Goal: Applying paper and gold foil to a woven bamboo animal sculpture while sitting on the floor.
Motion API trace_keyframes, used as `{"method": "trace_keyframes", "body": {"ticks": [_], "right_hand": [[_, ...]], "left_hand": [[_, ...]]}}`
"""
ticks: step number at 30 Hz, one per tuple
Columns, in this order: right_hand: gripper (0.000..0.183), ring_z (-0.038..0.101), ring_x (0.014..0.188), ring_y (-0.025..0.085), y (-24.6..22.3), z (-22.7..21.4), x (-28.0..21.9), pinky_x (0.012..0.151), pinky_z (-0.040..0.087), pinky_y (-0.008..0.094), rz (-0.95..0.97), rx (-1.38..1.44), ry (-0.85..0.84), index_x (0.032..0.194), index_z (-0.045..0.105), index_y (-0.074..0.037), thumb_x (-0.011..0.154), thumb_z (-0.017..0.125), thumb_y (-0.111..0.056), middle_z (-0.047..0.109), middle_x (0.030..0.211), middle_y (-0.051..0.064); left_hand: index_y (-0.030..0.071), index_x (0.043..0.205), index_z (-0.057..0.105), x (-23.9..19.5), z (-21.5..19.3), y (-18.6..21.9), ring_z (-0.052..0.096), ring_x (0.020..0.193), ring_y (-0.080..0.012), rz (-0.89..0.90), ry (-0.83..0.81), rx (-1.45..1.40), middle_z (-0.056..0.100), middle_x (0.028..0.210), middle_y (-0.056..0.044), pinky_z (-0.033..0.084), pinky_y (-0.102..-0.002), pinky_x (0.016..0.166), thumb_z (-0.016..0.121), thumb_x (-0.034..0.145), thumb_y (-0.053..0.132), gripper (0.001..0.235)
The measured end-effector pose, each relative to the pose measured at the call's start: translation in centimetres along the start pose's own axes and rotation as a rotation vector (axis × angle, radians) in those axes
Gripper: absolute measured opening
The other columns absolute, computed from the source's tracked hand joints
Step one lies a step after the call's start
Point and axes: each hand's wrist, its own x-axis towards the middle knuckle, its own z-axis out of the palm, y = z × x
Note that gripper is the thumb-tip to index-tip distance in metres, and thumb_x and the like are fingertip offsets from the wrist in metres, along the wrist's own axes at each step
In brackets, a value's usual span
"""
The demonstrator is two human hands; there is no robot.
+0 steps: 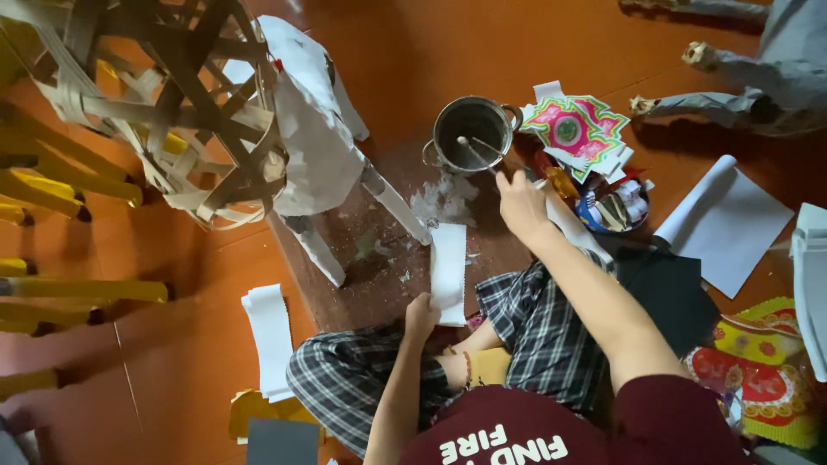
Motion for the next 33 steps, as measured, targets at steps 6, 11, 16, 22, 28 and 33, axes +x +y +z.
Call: {"method": "trace_keyframes", "body": {"ticks": [6,11,16,22,28,33], "right_hand": [[0.044,0.072,0.072,0.040,-3.3,-1.9,-3.2,0.057,0.059,0.049,0.164,0.550,-0.348,0.142,0.061,-0.012,0.098,0.060,-0.016,0.064,0.088,0.017],[0.039,0.074,0.065,0.025,-2.8,-1.4,-1.7,0.039,0.056,0.031,0.741,1.409,-0.536,0.138,0.062,-0.009,0.099,0.063,-0.015,0.073,0.093,0.021],[0.029,0.061,0.059,0.014,-2.6,1.8,-2.7,0.038,0.044,0.020,0.884,1.532,-0.645,0.131,0.065,-0.016,0.105,0.057,-0.025,0.063,0.077,0.006],[0.029,0.042,0.039,0.009,-4.5,-3.5,-4.0,0.031,0.028,0.019,0.660,1.803,-0.558,0.134,0.058,-0.009,0.114,0.040,-0.020,0.044,0.057,0.002],[0.036,0.048,0.033,0.018,-6.9,-8.3,-9.1,0.027,0.029,0.023,0.519,1.663,-0.713,0.138,0.057,-0.007,0.111,0.042,-0.025,0.051,0.049,0.012],[0.038,0.056,0.041,0.019,-11.4,-11.0,-10.9,0.035,0.037,0.024,0.394,1.341,-0.872,0.141,0.058,-0.011,0.105,0.050,-0.022,0.064,0.058,0.015]], "left_hand": [[0.031,0.094,0.074,1.1,1.6,-1.2,0.073,0.096,-0.0117,0.426,0.076,0.923,0.072,0.095,0.008,0.060,-0.028,0.070,0.074,0.067,0.032,0.027],[0.013,0.071,0.061,-1.7,-0.5,-0.4,0.064,0.074,-0.0299,0.099,0.200,0.036,0.059,0.068,-0.007,0.052,-0.042,0.067,0.076,0.086,0.043,0.037],[0.020,0.068,0.065,-0.5,1.6,-2.0,0.071,0.072,-0.0172,0.102,0.430,0.632,0.066,0.068,0.000,0.056,-0.028,0.059,0.079,0.081,0.025,0.020],[0.006,0.074,0.072,1.5,0.1,-3.2,0.073,0.077,-0.0411,-0.154,0.687,-0.176,0.070,0.071,-0.020,0.057,-0.053,0.069,0.074,0.085,0.039,0.035],[0.008,0.072,0.073,4.3,2.2,-4.0,0.075,0.084,-0.0344,-0.333,0.557,-0.350,0.072,0.070,-0.013,0.060,-0.044,0.074,0.079,0.078,0.043,0.037],[-0.001,0.076,0.076,3.4,4.1,-4.2,0.076,0.077,-0.0362,-0.287,0.523,-0.420,0.071,0.067,-0.015,0.058,-0.046,0.067,0.083,0.076,0.028,0.029]]}}
